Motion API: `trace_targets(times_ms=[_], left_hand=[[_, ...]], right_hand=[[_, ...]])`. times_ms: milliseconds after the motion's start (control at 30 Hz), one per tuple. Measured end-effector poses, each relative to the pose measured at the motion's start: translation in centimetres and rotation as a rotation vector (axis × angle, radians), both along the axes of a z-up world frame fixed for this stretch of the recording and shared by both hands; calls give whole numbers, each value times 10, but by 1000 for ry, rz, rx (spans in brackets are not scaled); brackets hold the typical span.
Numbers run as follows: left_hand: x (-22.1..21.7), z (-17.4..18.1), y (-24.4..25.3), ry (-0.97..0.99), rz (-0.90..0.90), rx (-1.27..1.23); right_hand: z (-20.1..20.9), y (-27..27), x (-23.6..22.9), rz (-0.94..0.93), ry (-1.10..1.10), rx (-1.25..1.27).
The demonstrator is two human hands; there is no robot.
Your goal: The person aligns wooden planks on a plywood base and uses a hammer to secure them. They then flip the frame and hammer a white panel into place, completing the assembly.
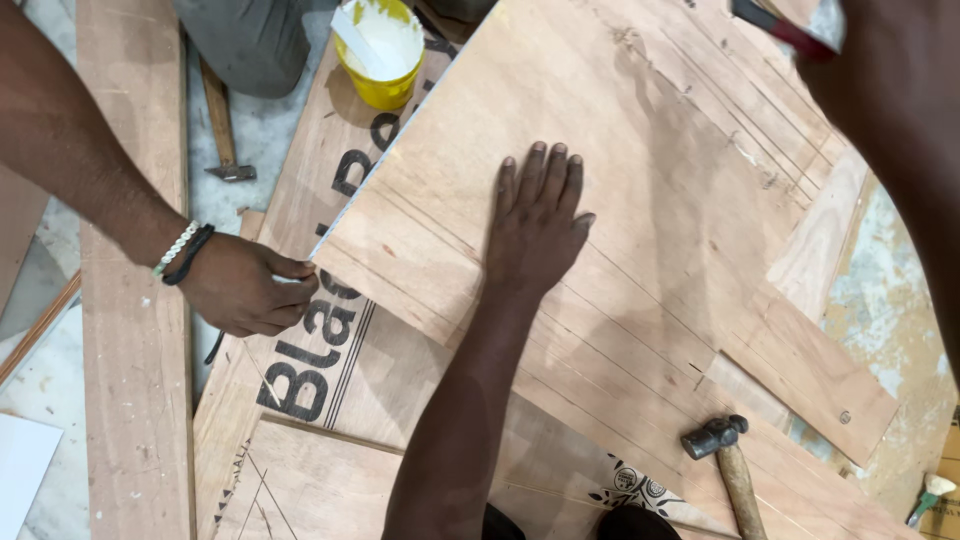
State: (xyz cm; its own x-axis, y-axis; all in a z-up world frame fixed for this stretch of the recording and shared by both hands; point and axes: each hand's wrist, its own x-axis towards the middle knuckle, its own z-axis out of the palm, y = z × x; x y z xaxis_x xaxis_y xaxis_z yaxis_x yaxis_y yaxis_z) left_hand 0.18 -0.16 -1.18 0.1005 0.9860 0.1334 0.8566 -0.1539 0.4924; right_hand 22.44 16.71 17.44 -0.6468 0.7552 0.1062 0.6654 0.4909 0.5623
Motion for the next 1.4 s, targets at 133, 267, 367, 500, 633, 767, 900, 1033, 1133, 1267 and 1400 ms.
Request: trace_targets(times_ms=[133, 267, 367, 500, 633, 767, 900, 1033, 1133, 1267, 1400], left_hand=[[3, -4, 1, 26, -2, -12], [5, -13, 0, 34, 2, 38], [6, -21, -1, 57, 5, 99], [5, -25, 1, 68, -27, 66], [2, -12, -4, 172, -91, 176], [8, 0, -12, 180, -99, 179], [25, 4, -21, 260, -50, 47], [51, 14, -51, 281, -39, 39], [85, 28, -94, 243, -101, 78], [146, 54, -166, 49, -209, 58], [194, 85, -240, -99, -237, 93]], right_hand=[[-8, -71, 93, -373, 601, -328], [-34, -183, 154, -1034, 938, -623], [-48, -255, 179, -1209, 1381, -800], [-54, -328, 208, -1255, 1684, -841], [-48, -382, 236, -1210, 1748, -821], [-43, -429, 249, -1166, 1807, -772], [-32, -470, 256, -1182, 1797, -676], [-22, -504, 260, -1123, 1822, -662], [-14, -531, 264, -1086, 1812, -659], [-5, -581, 273, -1081, 1902, -688], [0, -654, 292, -1140, 1828, -711]])
